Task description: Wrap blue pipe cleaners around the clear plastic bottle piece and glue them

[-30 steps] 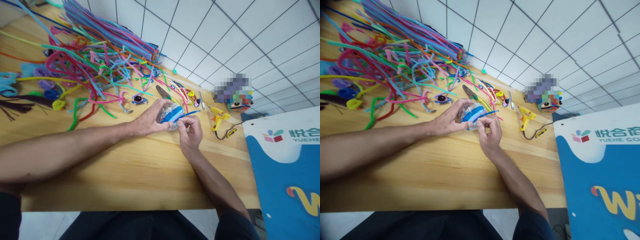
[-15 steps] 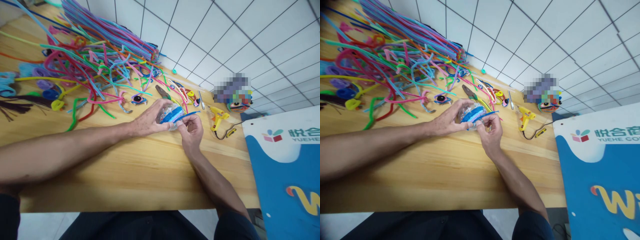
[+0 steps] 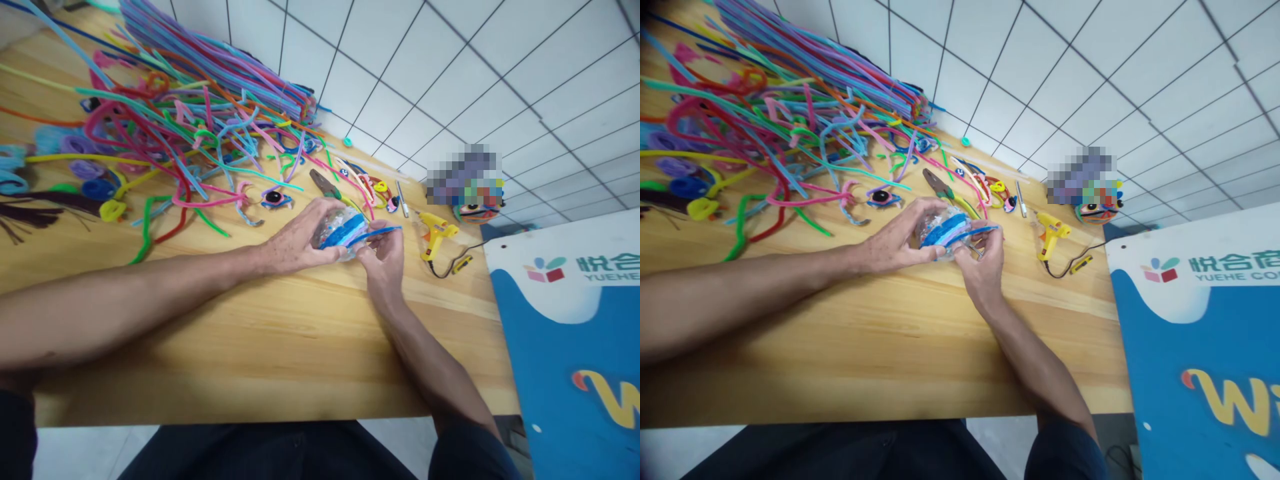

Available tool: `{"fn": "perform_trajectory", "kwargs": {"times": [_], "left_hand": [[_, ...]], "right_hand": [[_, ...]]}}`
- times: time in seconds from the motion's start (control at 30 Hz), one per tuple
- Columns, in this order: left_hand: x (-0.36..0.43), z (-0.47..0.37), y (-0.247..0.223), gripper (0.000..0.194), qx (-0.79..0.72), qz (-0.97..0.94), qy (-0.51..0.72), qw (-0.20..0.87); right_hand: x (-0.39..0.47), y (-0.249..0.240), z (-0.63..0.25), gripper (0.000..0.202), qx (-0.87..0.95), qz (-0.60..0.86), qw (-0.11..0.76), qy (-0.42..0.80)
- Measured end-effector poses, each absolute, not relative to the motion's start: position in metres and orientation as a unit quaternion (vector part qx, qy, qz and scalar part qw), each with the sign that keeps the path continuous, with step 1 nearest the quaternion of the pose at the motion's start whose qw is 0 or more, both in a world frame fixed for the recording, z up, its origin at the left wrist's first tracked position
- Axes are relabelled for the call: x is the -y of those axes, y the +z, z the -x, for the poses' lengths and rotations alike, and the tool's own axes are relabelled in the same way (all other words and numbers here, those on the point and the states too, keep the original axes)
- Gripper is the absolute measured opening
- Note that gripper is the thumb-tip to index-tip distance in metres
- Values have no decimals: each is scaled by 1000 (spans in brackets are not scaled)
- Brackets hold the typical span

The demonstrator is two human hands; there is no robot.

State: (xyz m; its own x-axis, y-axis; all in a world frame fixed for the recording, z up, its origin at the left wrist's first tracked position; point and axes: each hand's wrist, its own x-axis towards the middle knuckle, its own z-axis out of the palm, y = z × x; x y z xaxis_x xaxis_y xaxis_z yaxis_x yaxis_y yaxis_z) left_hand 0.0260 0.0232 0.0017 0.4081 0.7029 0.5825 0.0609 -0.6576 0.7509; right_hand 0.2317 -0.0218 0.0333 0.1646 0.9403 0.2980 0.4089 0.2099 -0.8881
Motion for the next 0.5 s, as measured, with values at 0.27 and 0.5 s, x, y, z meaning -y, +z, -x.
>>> {"fn": "perform_trajectory", "kwargs": {"times": [0.27,0.5], "left_hand": [[-23,-25,4,64,-259,-764,479,346],[-23,-25,3,64,-252,-766,485,338]], "right_hand": [[25,35,-230,36,604,552,510,263],[23,33,-231,36,616,569,492,233]]}}
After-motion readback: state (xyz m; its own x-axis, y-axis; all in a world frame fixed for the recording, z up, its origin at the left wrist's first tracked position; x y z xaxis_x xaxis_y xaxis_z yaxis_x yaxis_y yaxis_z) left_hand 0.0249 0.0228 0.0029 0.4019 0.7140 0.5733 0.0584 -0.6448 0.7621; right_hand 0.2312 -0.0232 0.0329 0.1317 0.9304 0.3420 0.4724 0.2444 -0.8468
